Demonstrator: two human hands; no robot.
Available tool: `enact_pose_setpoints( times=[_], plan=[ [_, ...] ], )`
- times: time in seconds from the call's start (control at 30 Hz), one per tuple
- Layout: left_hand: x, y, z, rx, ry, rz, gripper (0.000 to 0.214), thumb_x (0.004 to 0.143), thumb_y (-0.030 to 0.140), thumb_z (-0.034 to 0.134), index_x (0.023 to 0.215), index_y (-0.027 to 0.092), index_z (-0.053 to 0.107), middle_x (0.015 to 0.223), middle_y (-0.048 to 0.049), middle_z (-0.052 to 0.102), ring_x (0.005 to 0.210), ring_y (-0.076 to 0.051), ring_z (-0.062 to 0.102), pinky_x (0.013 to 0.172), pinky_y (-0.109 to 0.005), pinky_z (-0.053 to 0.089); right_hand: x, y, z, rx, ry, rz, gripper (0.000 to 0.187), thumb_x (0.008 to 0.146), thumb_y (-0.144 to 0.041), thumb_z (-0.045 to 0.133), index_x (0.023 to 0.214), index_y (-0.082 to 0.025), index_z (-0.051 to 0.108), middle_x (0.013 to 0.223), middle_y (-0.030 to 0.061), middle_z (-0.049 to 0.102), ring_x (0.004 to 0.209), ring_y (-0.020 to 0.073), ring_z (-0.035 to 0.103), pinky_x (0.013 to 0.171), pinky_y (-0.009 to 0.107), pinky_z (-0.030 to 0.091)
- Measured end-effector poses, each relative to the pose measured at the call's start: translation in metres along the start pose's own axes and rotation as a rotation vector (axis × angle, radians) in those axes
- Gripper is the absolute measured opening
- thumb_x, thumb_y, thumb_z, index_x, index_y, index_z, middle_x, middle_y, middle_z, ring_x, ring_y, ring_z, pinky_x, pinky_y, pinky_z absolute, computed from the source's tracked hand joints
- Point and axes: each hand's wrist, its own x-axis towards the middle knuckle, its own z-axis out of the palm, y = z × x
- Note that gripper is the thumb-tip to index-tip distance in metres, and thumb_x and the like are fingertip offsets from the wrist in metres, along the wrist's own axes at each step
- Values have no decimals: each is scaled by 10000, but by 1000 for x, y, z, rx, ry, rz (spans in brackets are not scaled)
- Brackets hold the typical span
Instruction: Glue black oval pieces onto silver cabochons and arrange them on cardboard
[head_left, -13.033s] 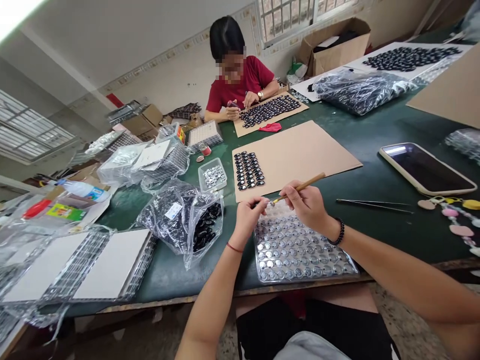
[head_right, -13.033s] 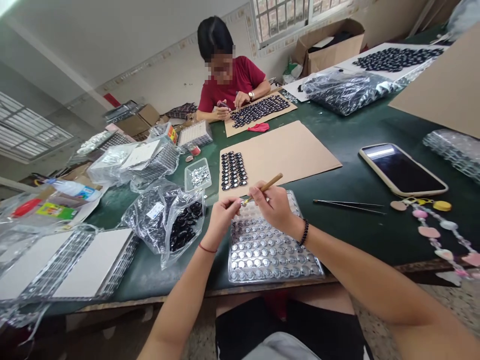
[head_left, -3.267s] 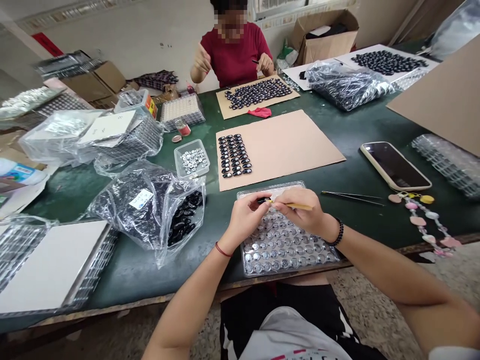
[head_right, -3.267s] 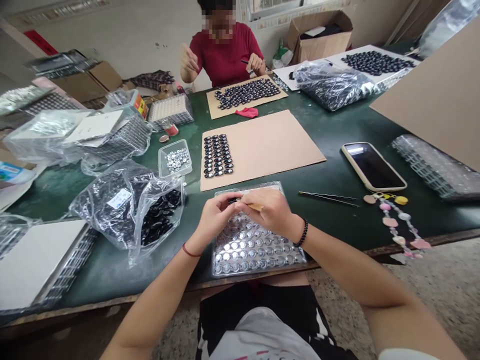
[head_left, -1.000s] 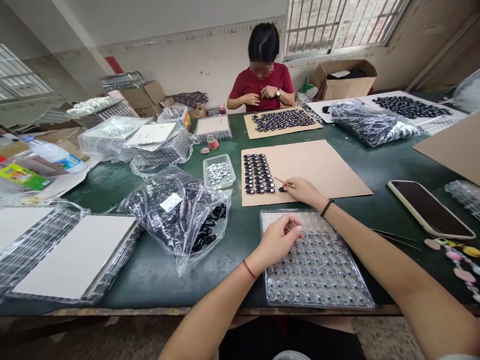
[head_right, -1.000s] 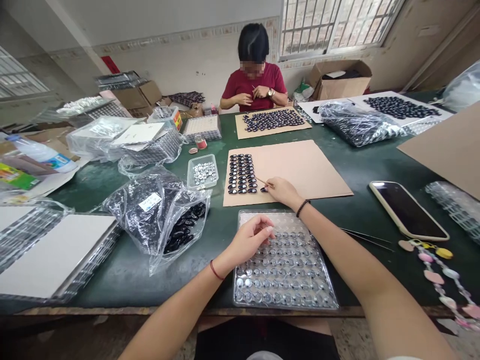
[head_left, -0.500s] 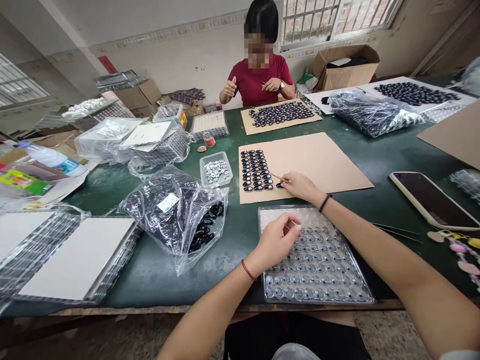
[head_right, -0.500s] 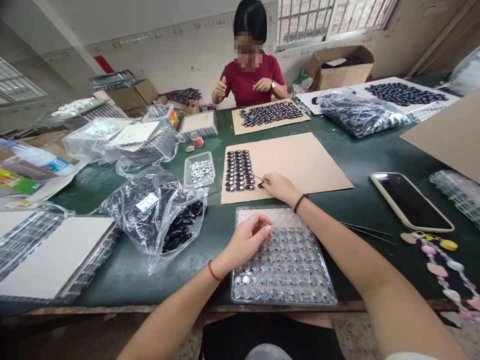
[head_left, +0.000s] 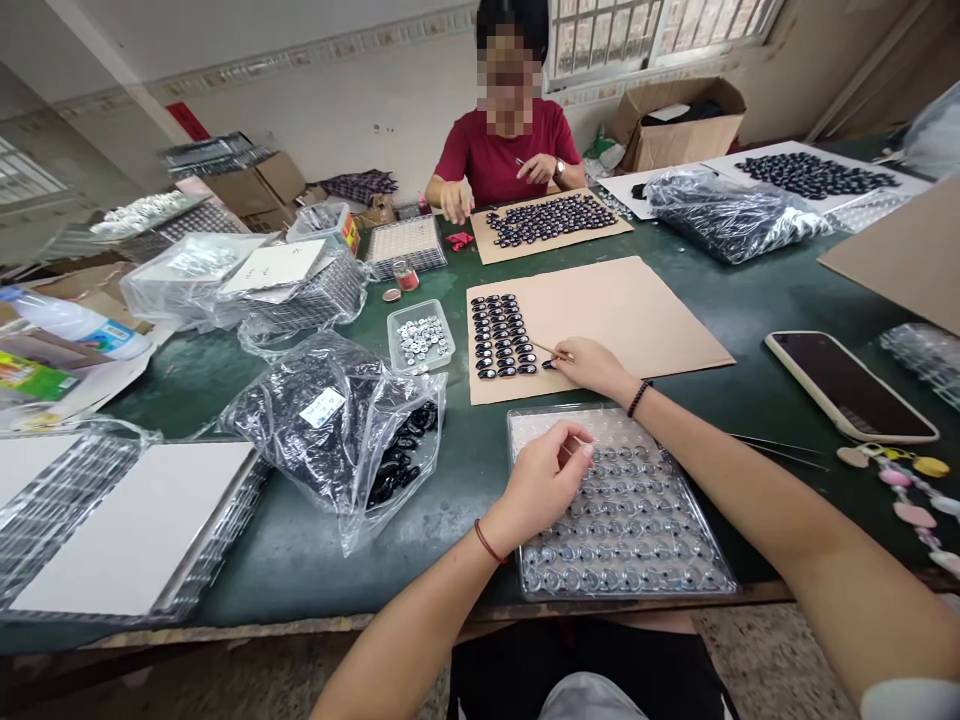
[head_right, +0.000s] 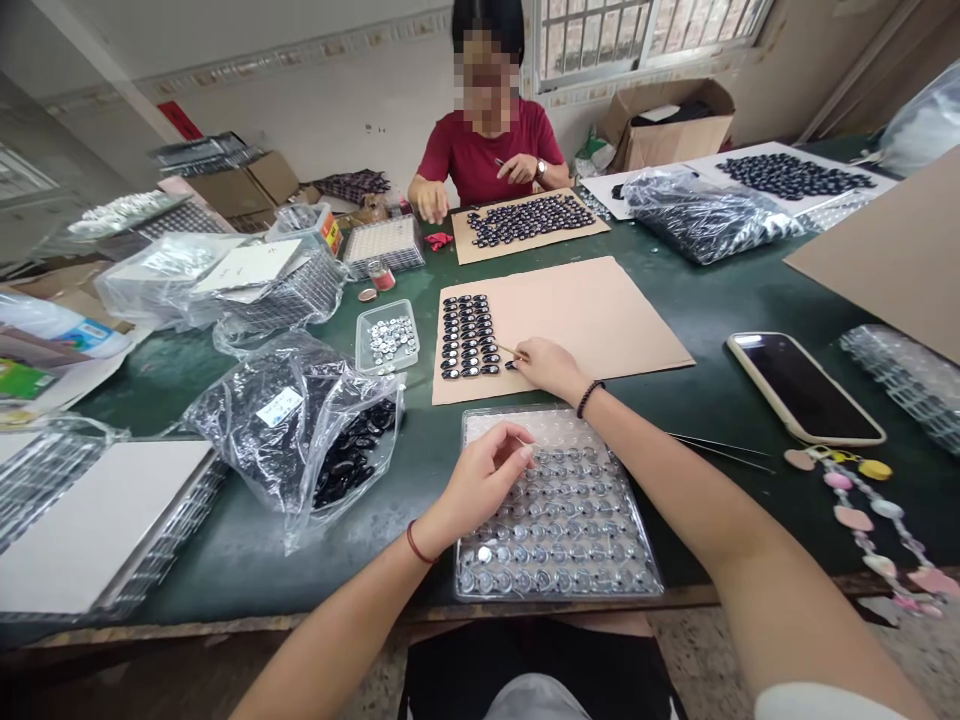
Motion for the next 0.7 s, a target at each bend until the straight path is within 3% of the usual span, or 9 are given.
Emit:
enact_pose_setpoints(
  times=[0.43,0.6,0.7],
  plan=[
    [-1,-1,1,45,-26,13,183,851,288,405,958,191,517,753,-16,615,691,-138,547,656,-254,412,1,-1,0,85,25,-46,181,806,-259,501,840,-165,652,868,59,648,800,163,564,700,238,376],
    [1,-3,0,34,15,31,159,848,283,410,934,195,511,738,-9,608,687,-135,554,657,-252,416,-4,-7,-33,398,308,71,227,812,-321,496,721,-150,614,707,34,632,643,139,550,603,238,386],
    [2,-6,0,30,33,32,156,849,285,408,933,197,505,732,-9,603,675,-134,555,642,-249,416,-29,-12,-61,649,390,154,354,837,-415,442,666,-144,592,553,8,556,476,100,480,492,222,363]
  ],
)
